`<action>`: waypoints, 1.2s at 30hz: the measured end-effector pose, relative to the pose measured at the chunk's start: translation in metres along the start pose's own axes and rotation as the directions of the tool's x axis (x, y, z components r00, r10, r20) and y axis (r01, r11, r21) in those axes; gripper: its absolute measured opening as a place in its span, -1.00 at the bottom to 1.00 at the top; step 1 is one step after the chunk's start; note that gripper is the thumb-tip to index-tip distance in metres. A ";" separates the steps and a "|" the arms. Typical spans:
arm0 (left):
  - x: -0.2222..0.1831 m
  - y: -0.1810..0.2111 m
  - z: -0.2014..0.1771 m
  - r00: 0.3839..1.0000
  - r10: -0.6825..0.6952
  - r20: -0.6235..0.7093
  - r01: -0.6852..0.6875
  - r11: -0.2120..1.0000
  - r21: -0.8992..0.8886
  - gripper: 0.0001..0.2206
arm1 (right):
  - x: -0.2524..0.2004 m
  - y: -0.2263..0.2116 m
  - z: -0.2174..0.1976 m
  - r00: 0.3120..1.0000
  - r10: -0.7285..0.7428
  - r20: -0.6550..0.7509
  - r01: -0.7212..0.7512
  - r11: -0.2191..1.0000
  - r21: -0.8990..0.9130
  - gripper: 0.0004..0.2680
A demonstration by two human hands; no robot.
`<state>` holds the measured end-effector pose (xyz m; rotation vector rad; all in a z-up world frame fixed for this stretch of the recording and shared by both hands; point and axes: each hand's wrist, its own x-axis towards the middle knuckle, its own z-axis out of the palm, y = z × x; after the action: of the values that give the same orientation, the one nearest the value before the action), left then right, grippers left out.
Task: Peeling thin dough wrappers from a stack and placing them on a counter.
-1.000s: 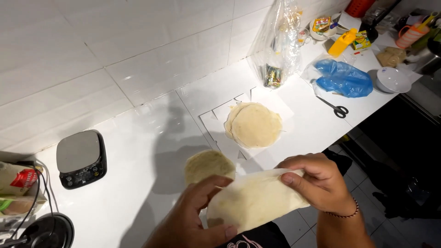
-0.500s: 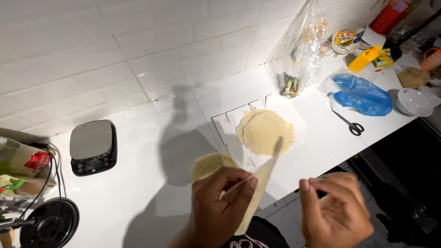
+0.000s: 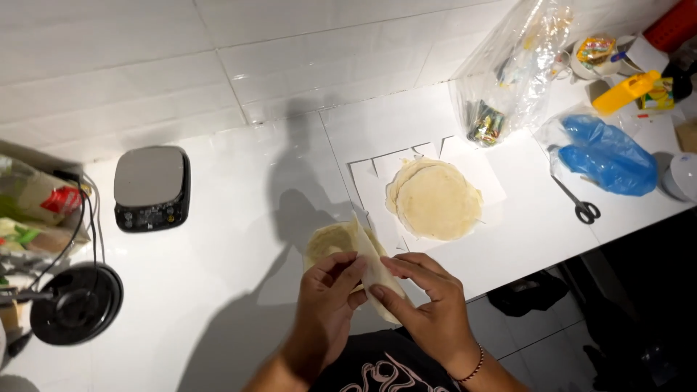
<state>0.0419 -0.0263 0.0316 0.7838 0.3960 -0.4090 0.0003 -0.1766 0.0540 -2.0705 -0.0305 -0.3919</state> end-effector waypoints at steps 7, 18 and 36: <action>0.006 -0.002 -0.008 0.995 -0.079 0.057 0.082 0.995 -0.051 -0.93 | 0.009 0.009 -0.004 0.985 0.092 0.144 -0.124 0.966 0.229 -0.84; 0.018 -0.016 -0.018 0.997 -0.075 0.000 0.075 0.996 -0.055 -0.87 | 0.029 -0.006 -0.005 0.984 0.010 0.180 -0.005 1.000 -0.027 -0.93; -0.008 -0.014 -0.017 0.994 -0.028 0.106 0.027 1.000 0.014 -0.91 | 0.018 -0.014 -0.004 0.975 0.021 0.223 -0.021 1.000 0.000 -0.95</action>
<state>0.0251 -0.0210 0.0166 0.7656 0.3052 -0.4776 0.0133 -0.1753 0.0730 -2.1020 -0.1436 -0.1444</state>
